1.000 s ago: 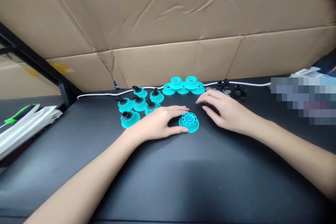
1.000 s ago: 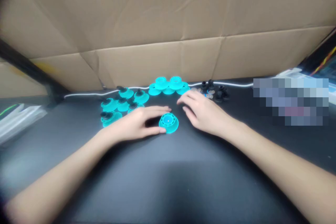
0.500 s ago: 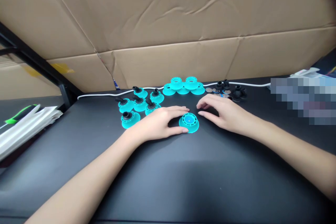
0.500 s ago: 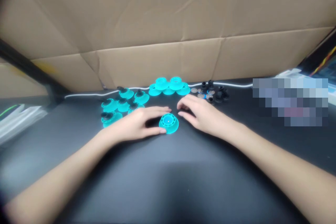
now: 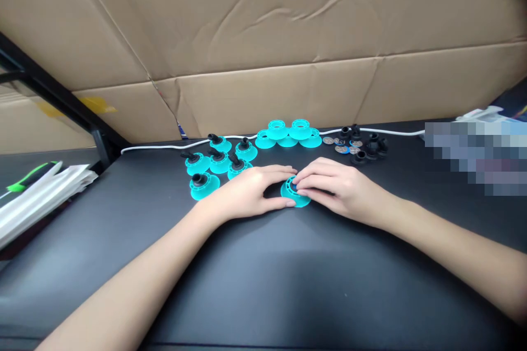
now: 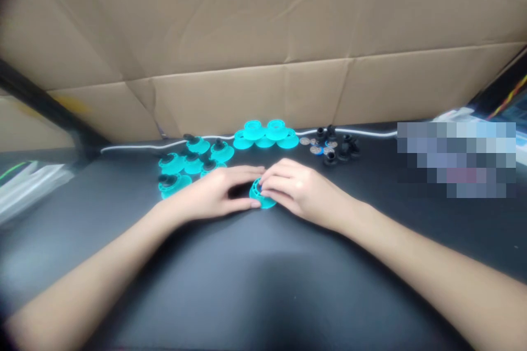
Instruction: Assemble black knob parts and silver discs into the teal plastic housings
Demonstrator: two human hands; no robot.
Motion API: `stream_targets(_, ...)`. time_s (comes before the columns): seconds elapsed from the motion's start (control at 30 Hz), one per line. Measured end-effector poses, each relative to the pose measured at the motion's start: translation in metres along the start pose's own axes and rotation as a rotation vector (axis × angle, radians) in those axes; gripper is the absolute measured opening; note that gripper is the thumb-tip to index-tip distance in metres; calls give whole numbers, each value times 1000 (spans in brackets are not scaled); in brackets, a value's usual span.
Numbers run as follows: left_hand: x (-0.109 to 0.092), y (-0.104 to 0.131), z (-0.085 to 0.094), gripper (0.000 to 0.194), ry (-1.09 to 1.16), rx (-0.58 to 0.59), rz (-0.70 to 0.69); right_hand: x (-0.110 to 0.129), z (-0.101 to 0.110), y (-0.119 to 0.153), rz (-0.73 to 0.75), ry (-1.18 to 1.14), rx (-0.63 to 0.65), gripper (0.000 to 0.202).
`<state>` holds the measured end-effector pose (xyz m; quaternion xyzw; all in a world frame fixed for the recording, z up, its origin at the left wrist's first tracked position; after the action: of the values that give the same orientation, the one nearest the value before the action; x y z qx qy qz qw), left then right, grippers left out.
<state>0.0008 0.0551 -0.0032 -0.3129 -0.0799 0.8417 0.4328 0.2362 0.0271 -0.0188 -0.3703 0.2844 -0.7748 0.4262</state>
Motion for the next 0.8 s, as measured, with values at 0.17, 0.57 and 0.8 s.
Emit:
stream_targets(0.17, -1, 0, 1, 48, 9, -2, -3, 2, 2, -1, 58, 50, 60, 22)
stream_targets(0.57, 0, -1, 1, 47, 2, 15, 10, 4, 11, -6, 34, 43, 192, 27)
stream_targets(0.8, -1, -1, 2, 47, 10, 15, 12, 3, 13, -5, 8, 3, 180, 30)
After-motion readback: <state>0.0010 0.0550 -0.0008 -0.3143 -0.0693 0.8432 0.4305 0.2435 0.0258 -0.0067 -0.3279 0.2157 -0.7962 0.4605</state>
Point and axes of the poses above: each hand's wrist, its own y-axis away from the middle knuckle, its own z-axis out of the back of the hand, x = y × z, the point moved 2 cm from there along -y, towards the middle knuckle, and after that the axes turned 15 degrees about -x, right-handed, at the moved point
